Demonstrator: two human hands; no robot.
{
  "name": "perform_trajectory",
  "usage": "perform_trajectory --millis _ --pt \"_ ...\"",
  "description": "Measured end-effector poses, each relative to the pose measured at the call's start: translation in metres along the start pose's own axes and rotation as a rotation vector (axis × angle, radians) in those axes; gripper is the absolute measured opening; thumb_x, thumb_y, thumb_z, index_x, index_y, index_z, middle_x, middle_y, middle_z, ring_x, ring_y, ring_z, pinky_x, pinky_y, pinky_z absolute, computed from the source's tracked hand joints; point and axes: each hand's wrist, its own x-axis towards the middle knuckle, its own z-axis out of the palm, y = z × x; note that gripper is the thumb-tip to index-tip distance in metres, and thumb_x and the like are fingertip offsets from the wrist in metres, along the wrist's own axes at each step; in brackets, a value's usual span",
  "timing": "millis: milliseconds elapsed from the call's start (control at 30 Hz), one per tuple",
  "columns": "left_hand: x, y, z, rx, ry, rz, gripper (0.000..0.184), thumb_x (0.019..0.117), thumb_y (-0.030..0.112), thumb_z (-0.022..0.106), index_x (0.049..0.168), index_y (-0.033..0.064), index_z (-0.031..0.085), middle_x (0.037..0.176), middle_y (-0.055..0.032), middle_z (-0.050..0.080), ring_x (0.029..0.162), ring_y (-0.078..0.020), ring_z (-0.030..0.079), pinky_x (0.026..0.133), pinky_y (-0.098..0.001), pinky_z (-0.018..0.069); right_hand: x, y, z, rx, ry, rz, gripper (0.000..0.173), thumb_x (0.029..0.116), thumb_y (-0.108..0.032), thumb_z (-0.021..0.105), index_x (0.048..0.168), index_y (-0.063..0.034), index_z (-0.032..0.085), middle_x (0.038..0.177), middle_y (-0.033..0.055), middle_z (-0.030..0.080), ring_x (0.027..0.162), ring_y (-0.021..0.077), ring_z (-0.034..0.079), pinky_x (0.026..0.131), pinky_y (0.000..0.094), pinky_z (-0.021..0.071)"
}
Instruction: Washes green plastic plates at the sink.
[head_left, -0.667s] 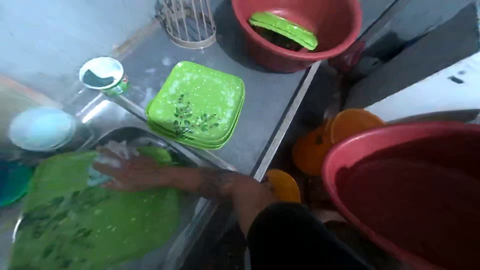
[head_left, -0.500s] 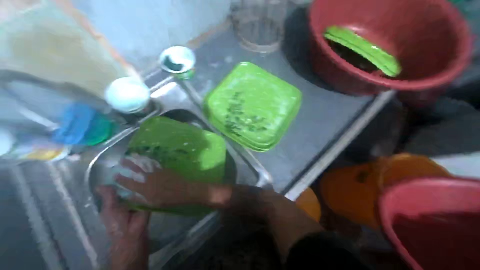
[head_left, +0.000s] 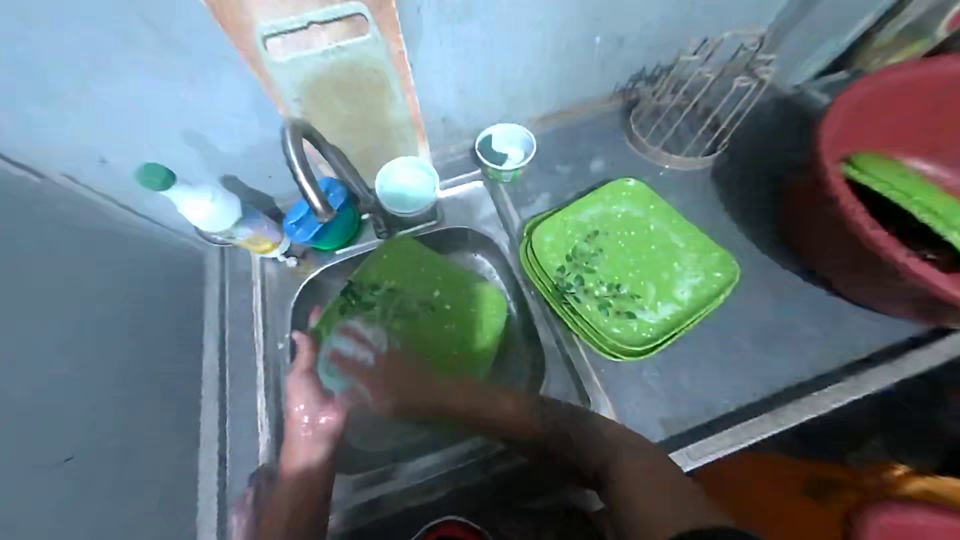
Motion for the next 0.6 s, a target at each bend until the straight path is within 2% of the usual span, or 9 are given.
perform_trajectory --millis 67,133,233,300,333,400,433,533,600 --pt "0.004 0.012 -0.018 -0.026 0.050 0.025 0.046 0.1126 0.038 0.018 0.135 0.0149 0.051 0.110 -0.0009 0.072 0.100 -0.0132 0.071 0.083 -0.0374 0.0623 -0.037 -0.009 -0.019 0.030 -0.221 -0.047 0.068 0.0904 -0.034 0.077 0.148 -0.0072 0.054 0.158 0.0209 0.043 0.151 0.0381 0.034 0.123 0.0540 0.0307" --pt "0.001 0.027 -0.026 -0.051 0.153 -0.003 0.047 0.1124 0.039 0.018 0.126 0.0131 0.056 0.103 -0.0024 0.073 0.095 -0.0149 0.072 0.080 -0.0391 0.0631 -0.059 -0.001 -0.051 -0.030 -0.328 -0.034 0.067 0.0829 -0.016 0.083 0.145 -0.0109 0.059 0.156 0.0195 0.048 0.147 0.0389 0.042 0.118 0.0568 0.0382" --pt "-0.004 0.040 -0.025 0.027 0.260 -0.119 0.053 0.1107 0.048 0.019 0.119 0.0122 0.058 0.096 -0.0037 0.072 0.087 -0.0158 0.073 0.072 -0.0385 0.0633 -0.049 0.001 -0.110 0.021 -0.269 0.067 0.042 0.0814 0.000 0.078 0.123 -0.0048 0.073 0.133 0.0218 0.066 0.125 0.0407 0.061 0.103 0.0578 0.0500" --pt "-0.006 0.041 -0.034 0.223 0.134 -0.162 0.061 0.1068 0.060 0.023 0.135 0.0134 0.049 0.111 -0.0056 0.070 0.100 -0.0222 0.071 0.082 -0.0464 0.0615 -0.031 -0.005 -0.153 0.158 -0.180 0.216 0.034 0.0897 -0.004 0.074 0.123 0.0030 0.070 0.123 0.0205 0.070 0.117 0.0296 0.066 0.105 0.0451 0.0501" --pt "-0.006 0.041 -0.044 0.343 0.005 -0.133 0.063 0.1044 0.061 0.033 0.141 0.0111 0.043 0.118 -0.0053 0.067 0.107 -0.0222 0.068 0.089 -0.0461 0.0590 -0.023 -0.002 -0.168 0.273 -0.052 0.291 0.040 0.0871 -0.003 0.077 0.126 0.0055 0.067 0.119 0.0186 0.072 0.110 0.0219 0.068 0.101 0.0372 0.0524" --pt "-0.006 0.041 -0.045 0.485 -0.086 -0.029 0.035 0.0909 0.036 0.068 0.117 0.0137 0.061 0.097 0.0028 0.074 0.086 -0.0114 0.072 0.079 -0.0327 0.0622 -0.004 0.011 -0.184 0.525 0.255 0.413 0.050 0.0813 0.001 0.079 0.128 0.0039 0.062 0.112 0.0106 0.071 0.099 0.0087 0.069 0.090 0.0263 0.0583" --pt "-0.009 0.041 -0.037 0.499 -0.117 -0.011 0.020 0.0857 0.016 0.068 0.106 0.0150 0.065 0.089 0.0043 0.075 0.078 -0.0089 0.072 0.072 -0.0295 0.0631 0.004 0.020 -0.183 0.575 0.403 0.446 0.054 0.0832 -0.001 0.079 0.133 0.0015 0.058 0.115 0.0098 0.070 0.100 0.0088 0.068 0.090 0.0279 0.0590" --pt "-0.023 0.033 -0.016 0.391 -0.309 -0.018 0.030 0.0771 0.004 0.079 0.103 0.0189 0.073 0.095 0.0033 0.077 0.086 -0.0088 0.073 0.077 -0.0298 0.0632 0.016 0.038 -0.150 0.252 0.627 0.260 0.068 0.0918 -0.017 0.077 0.148 0.0064 0.045 0.150 0.0256 0.048 0.133 0.0313 0.054 0.108 0.0431 0.0487" --pt "-0.025 0.021 -0.006 0.344 -0.381 -0.053 0.031 0.0727 0.006 0.082 0.100 0.0201 0.076 0.095 0.0021 0.077 0.084 -0.0086 0.073 0.075 -0.0287 0.0629 0.025 0.032 -0.114 0.072 0.650 -0.029 0.062 0.0836 -0.028 0.081 0.129 0.0093 0.062 0.150 0.0354 0.043 0.137 0.0459 0.047 0.111 0.0540 0.0456"
